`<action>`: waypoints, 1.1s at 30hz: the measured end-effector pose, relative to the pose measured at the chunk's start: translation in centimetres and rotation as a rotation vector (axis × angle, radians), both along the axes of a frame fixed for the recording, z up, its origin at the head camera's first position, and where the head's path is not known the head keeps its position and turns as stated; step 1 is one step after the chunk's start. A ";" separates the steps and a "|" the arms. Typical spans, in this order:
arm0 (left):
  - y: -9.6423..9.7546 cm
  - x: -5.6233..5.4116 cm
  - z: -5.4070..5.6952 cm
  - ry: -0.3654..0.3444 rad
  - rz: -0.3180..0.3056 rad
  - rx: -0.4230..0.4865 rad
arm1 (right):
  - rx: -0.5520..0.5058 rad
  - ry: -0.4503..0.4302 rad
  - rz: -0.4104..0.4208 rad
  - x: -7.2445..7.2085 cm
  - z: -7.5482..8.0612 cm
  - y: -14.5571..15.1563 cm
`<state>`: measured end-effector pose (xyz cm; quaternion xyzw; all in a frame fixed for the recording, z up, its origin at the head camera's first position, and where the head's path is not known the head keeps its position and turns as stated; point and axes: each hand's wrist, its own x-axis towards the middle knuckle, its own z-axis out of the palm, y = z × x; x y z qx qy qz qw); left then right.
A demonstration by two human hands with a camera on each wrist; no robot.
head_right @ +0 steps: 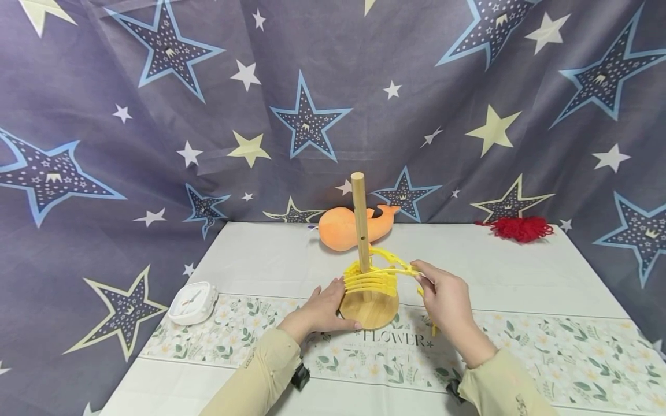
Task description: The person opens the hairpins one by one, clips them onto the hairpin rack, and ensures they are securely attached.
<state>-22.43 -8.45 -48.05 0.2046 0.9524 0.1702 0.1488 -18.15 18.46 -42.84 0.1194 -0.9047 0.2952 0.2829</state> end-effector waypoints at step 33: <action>0.1 0.0 0.1 -0.009 0.003 0.021 | 0.087 -0.022 0.035 -1.6 0.8 -3.1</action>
